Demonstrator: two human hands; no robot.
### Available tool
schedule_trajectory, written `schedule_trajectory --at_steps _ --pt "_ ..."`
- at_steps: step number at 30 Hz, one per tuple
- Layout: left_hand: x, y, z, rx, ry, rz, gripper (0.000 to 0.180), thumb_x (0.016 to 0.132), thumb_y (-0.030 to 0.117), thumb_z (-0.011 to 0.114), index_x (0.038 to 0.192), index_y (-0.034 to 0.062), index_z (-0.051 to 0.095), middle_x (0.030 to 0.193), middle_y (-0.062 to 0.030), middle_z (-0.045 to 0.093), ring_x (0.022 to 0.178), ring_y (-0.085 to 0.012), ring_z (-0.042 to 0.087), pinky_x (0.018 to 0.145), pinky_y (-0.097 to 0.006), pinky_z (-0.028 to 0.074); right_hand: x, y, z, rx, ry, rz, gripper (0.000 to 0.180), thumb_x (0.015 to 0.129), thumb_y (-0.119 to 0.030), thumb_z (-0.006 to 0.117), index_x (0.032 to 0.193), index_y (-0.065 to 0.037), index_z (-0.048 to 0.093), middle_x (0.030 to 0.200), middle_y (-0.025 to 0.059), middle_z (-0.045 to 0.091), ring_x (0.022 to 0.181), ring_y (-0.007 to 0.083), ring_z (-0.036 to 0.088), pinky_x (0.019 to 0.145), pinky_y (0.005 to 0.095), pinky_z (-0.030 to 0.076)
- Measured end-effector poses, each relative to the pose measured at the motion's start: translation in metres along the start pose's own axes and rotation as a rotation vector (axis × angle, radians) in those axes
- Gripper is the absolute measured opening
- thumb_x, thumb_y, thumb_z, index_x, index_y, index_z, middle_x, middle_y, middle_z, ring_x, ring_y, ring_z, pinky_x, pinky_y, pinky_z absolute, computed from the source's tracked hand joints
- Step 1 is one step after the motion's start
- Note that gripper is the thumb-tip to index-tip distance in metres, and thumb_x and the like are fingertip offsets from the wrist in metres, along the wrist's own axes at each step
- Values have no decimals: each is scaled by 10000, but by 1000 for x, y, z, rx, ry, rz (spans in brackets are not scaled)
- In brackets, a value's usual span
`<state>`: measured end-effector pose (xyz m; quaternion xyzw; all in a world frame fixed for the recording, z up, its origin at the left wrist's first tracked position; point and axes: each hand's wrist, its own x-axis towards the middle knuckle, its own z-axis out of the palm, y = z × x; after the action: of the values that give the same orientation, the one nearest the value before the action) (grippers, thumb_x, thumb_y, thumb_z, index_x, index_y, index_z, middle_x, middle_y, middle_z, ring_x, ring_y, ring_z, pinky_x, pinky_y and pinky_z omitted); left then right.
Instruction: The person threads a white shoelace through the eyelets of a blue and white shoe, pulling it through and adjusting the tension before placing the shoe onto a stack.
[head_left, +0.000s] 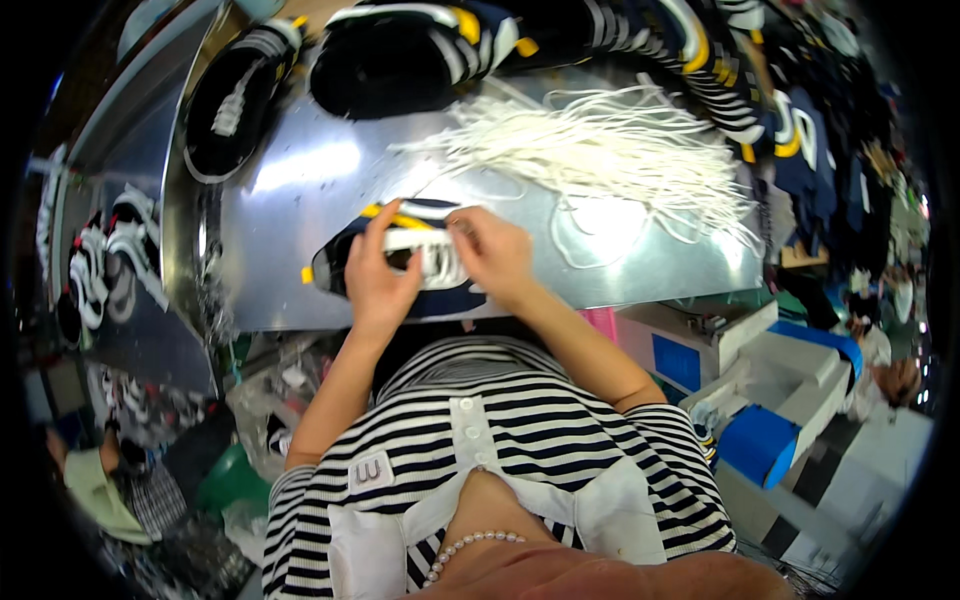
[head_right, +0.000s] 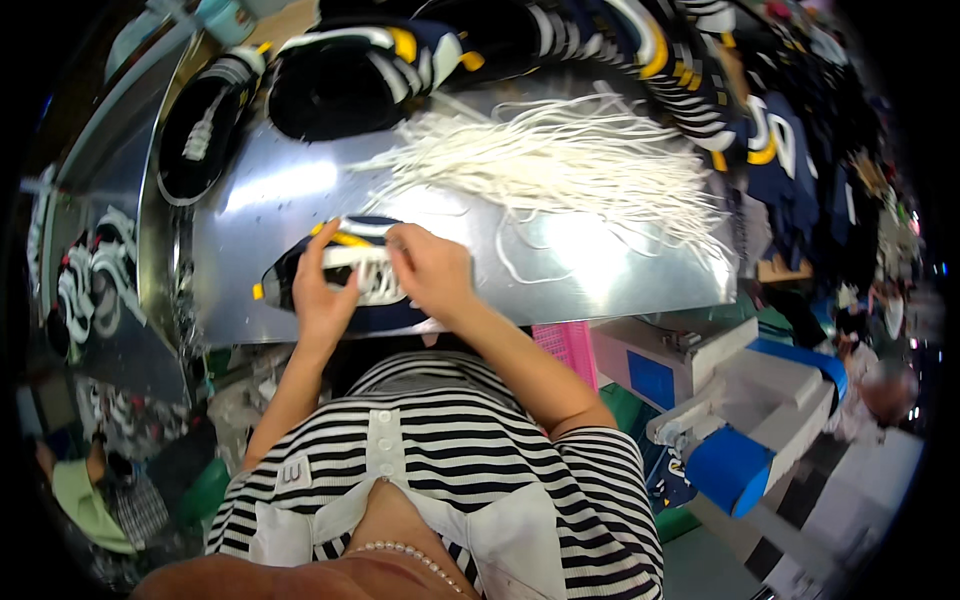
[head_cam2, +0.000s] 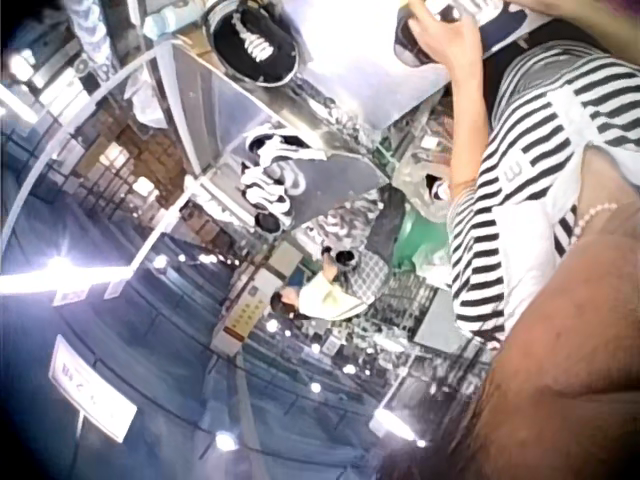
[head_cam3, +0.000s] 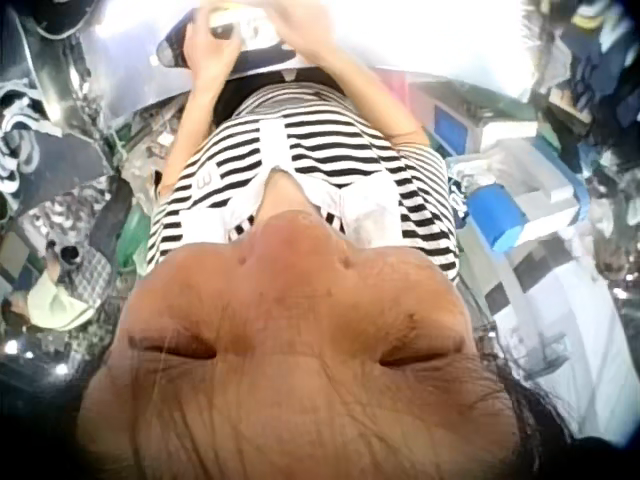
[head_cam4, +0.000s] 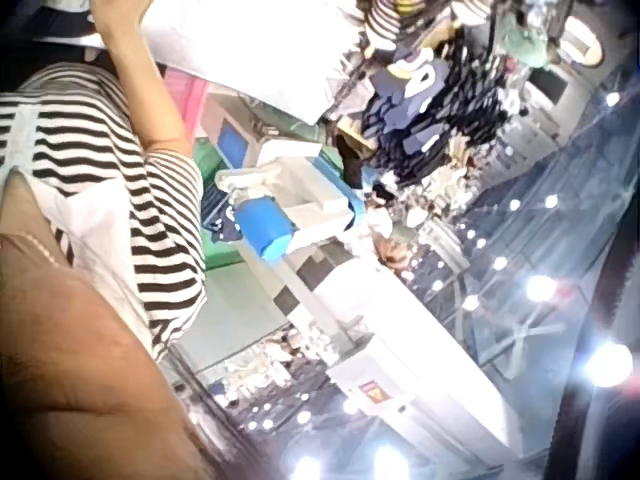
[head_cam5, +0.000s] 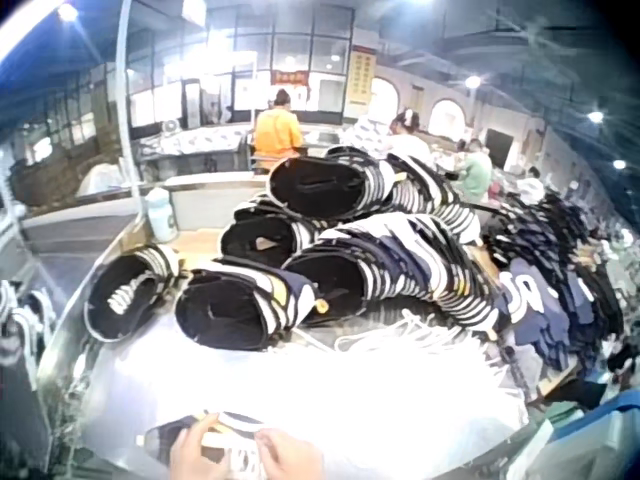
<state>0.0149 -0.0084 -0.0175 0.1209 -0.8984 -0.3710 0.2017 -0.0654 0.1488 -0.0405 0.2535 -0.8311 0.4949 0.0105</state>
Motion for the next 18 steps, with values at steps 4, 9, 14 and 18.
schedule_trajectory --at_steps 4,9,14,18 --pt "-5 -12 8 12 40 21 660 752 97 730 1375 120 513 939 -158 586 848 -353 566 756 -412 471 0 5 5 -81 12 -39 131 875 -151 659 993 -94 670 792 97 673 600 247 648 549 340 487" --pt "16 0 -14 -523 -352 -215 599 806 22 696 1369 101 507 1064 -51 615 852 -140 562 745 -288 475 5 4 11 -170 100 -96 101 843 -113 679 938 -85 658 786 65 682 615 243 656 528 338 480" --pt "20 2 -40 -809 -523 -480 615 825 -10 676 1396 60 456 1198 -66 587 1021 -109 580 906 -249 459 12 1 10 181 82 61 157 833 -61 684 987 -93 690 804 76 690 592 233 635 537 298 490" --pt "23 2 -33 -806 -485 -498 577 831 -2 661 1369 75 468 1105 -55 616 965 -101 592 880 -249 470 13 -15 -13 260 -90 -187 271 772 -17 700 1026 -113 706 820 70 698 608 219 642 540 276 494"
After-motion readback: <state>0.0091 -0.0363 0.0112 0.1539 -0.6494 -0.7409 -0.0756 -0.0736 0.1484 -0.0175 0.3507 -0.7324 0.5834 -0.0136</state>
